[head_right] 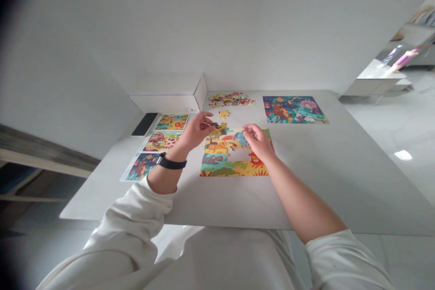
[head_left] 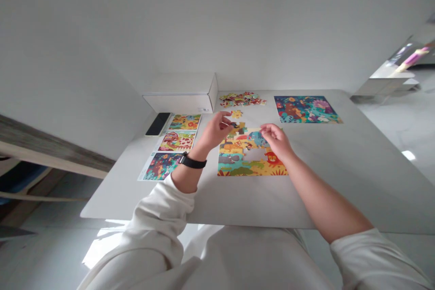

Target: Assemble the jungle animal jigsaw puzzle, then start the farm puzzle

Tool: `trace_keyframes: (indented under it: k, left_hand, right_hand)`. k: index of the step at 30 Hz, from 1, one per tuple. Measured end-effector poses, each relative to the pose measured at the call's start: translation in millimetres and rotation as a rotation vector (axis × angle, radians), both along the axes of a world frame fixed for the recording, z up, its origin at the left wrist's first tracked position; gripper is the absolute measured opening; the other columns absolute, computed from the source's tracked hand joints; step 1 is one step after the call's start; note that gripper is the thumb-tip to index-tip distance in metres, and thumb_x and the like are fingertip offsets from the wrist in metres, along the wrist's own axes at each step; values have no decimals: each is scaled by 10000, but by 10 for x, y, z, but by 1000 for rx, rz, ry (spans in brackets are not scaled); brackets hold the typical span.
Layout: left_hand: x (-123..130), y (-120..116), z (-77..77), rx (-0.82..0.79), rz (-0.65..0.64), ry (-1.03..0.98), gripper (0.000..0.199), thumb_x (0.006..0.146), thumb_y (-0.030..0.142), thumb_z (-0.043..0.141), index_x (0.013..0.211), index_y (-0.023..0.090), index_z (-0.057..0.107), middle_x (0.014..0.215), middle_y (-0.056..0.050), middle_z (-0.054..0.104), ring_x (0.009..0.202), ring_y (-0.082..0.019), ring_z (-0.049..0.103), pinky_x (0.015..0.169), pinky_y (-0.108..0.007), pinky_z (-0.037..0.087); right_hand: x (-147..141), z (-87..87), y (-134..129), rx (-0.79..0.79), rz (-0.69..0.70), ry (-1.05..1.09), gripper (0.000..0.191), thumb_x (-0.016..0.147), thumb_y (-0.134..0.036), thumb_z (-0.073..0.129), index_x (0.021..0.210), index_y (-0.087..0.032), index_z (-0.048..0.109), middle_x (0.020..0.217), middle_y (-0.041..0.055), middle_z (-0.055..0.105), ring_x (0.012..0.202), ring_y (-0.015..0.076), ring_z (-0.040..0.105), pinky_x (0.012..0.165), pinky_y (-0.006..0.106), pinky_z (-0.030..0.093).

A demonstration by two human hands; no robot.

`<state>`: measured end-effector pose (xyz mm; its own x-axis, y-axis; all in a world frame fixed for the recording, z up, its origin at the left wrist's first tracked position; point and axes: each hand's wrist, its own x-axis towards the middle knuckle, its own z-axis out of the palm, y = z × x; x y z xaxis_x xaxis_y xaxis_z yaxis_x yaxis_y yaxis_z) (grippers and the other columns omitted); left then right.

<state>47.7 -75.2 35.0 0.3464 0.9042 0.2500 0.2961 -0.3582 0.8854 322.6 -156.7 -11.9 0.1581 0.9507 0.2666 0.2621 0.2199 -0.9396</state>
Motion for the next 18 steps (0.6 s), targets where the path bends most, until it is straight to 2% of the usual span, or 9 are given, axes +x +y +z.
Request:
trace_keyframes:
  k: [4, 7, 12, 15, 18]
  left_hand:
    - [263, -366, -142, -85, -184, -142, 411, 953, 247, 777, 1335, 205, 631, 1002, -49, 754, 860, -148, 747, 772, -263, 595]
    - [336, -494, -245, -96, -172, -186, 362, 968, 261, 774, 1300, 197, 645, 1025, -57, 766, 873, -146, 746, 801, -272, 610]
    - [306, -480, -376, -177, -87, -273, 355, 983, 367, 795, 1257, 199, 643, 1142, -90, 774, 946, -161, 760, 844, -287, 620]
    - [319, -474, -448, -245, -83, -350, 366, 948, 433, 841, 1152, 196, 650, 1062, -64, 761, 908, -157, 747, 819, -285, 616]
    - [365, -507, -484, -313, -114, -400, 426, 906, 513, 878, 1063, 196, 641, 968, -34, 750, 864, -155, 738, 815, -299, 623]
  right_hand:
    - [-85, 52, -61, -22, 167, -42, 385, 969, -558, 728, 1217, -264, 752, 1096, 61, 795, 1011, 243, 742, 880, 360, 603]
    - [-146, 85, -92, -59, 272, -96, 324, 968, -546, 731, 1078, -246, 779, 1008, 46, 801, 933, 231, 732, 849, 353, 589]
    - [-185, 104, -80, -55, 193, -69, 315, 932, -553, 745, 940, -239, 755, 935, 27, 774, 850, 211, 685, 816, 343, 549]
    - [-174, 89, -59, -81, 138, 11, 354, 898, -591, 771, 935, -240, 742, 880, 10, 743, 788, 193, 641, 747, 316, 512]
    - [-166, 66, -54, -101, 144, 52, 403, 873, -633, 797, 939, -240, 734, 866, 4, 724, 762, 184, 611, 712, 304, 491]
